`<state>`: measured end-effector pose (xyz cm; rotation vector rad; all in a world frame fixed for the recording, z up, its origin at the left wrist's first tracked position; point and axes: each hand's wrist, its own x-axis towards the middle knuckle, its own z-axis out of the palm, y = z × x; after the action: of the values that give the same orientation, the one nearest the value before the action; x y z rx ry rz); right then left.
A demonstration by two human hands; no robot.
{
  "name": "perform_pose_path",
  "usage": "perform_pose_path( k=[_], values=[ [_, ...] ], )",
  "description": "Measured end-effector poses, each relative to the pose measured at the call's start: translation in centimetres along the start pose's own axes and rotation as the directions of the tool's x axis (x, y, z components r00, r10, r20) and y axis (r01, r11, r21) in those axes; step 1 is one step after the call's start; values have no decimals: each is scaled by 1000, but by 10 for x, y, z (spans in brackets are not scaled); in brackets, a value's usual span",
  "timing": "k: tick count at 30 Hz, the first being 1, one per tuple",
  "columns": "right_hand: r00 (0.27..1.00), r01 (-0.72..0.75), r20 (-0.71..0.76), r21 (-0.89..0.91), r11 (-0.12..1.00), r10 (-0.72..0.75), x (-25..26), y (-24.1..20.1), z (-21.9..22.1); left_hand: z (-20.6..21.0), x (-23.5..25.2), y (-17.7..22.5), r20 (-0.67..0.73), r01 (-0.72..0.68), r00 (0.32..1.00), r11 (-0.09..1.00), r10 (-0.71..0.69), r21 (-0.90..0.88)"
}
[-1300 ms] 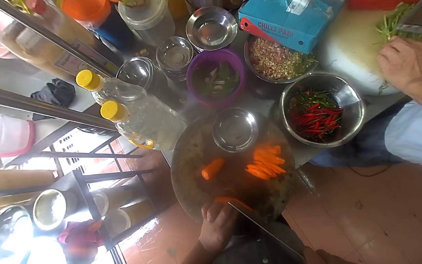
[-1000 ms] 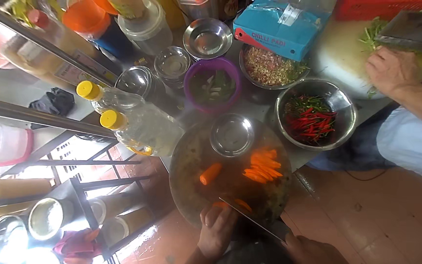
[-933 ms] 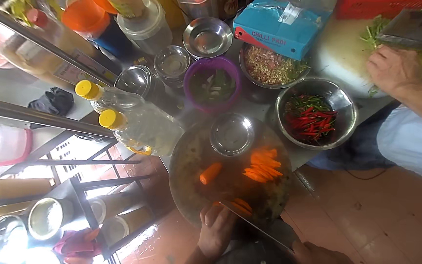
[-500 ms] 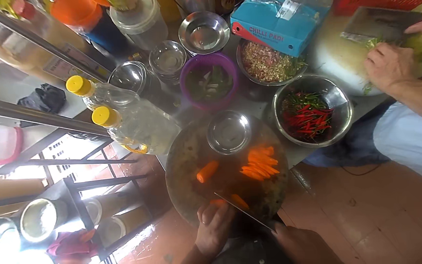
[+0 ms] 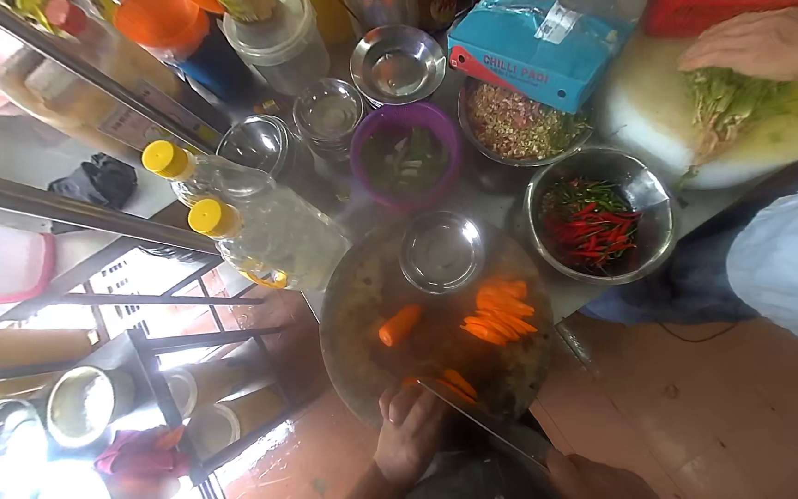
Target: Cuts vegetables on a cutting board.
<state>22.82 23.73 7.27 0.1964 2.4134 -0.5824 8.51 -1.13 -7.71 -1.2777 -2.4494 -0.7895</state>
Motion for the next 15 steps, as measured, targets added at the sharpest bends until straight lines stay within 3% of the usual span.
perform_pose_path(
  k=[4, 11, 15],
  values=[
    [988, 18, -155, -61, 998, -27, 35, -5, 16, -1, 0, 2, 2, 6, 1000, 1000, -6, 5],
    [1000, 15, -11, -6, 1000, -15, -13, -2, -13, -3, -1, 2, 1, 2, 1000, 1000, -2, -9],
    [998, -3, -70, -48, 999, 0, 24, -5, 11, 0, -1, 3, -8, 15, 1000, 1000, -16, -12]
  ],
)
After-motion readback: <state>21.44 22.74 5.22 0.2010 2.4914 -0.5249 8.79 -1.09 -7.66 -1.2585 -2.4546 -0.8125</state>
